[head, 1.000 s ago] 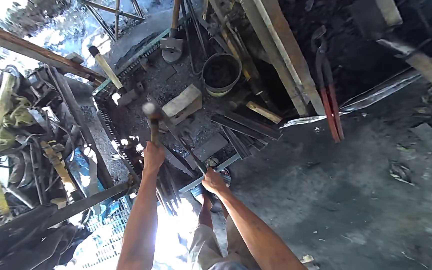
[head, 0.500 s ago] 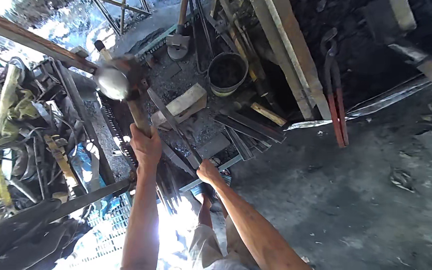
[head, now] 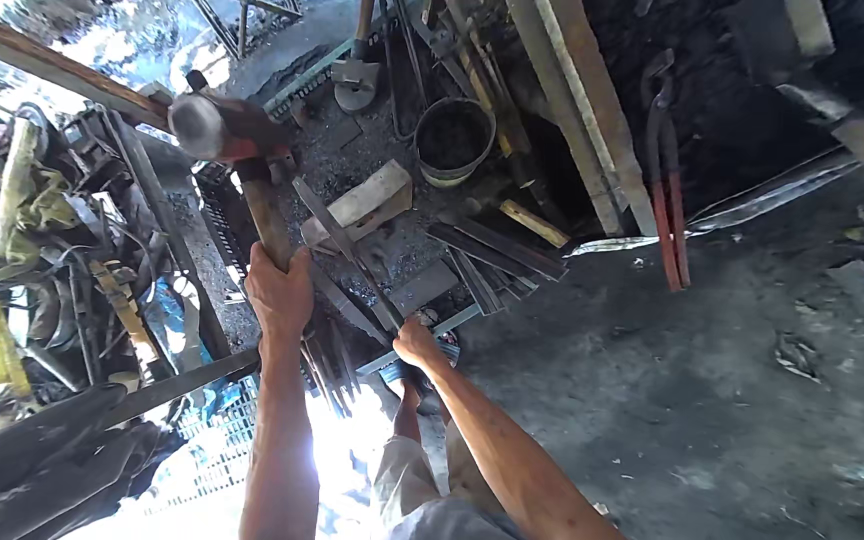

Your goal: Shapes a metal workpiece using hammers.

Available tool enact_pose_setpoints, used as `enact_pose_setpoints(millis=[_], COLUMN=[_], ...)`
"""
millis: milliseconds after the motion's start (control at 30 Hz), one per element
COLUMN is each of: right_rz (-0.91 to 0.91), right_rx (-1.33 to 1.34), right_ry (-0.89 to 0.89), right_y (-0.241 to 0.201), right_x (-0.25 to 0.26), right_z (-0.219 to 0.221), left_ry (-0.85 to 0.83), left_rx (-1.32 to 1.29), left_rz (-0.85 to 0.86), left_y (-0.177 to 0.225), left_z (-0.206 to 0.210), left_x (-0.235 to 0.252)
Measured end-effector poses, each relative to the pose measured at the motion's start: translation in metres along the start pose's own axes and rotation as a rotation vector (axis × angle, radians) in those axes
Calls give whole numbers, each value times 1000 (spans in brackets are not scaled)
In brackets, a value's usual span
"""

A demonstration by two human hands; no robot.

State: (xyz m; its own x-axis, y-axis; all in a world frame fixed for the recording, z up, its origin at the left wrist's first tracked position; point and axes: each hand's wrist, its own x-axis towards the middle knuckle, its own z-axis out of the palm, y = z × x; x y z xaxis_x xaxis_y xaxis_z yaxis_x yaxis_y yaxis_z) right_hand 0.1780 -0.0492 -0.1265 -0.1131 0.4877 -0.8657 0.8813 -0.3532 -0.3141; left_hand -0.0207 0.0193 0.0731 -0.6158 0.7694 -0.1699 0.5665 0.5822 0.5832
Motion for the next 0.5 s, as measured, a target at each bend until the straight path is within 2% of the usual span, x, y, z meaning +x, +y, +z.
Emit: enact_pose_setpoints(millis=[67,133,167,267,300,367,500], right_rz=[23,24,22,11,13,7,-7], right_rx=[-23,-36,-44,-42,-36,-22,8], right_ry=[-5,-2,-4,-14,-17,-16,-22], right_y=[-2,-1,1,2,4,1,0], right_x=[-2,1,3,8,8,9,1], right_z=[4,7,8,8,8,-1,-7], left_ry=[95,130,76,-305,-363,-360,-195], left_rx=[62,123,167,336,313,192,189], left_rz=[57,76,36,-172,-207,-204,-29], left_y=[8,-15,-35,-88,-86,-61,-14], left_z=[8,40,61,98,99,85,42], left_x=[-9,-10,-8,12,16,23,2])
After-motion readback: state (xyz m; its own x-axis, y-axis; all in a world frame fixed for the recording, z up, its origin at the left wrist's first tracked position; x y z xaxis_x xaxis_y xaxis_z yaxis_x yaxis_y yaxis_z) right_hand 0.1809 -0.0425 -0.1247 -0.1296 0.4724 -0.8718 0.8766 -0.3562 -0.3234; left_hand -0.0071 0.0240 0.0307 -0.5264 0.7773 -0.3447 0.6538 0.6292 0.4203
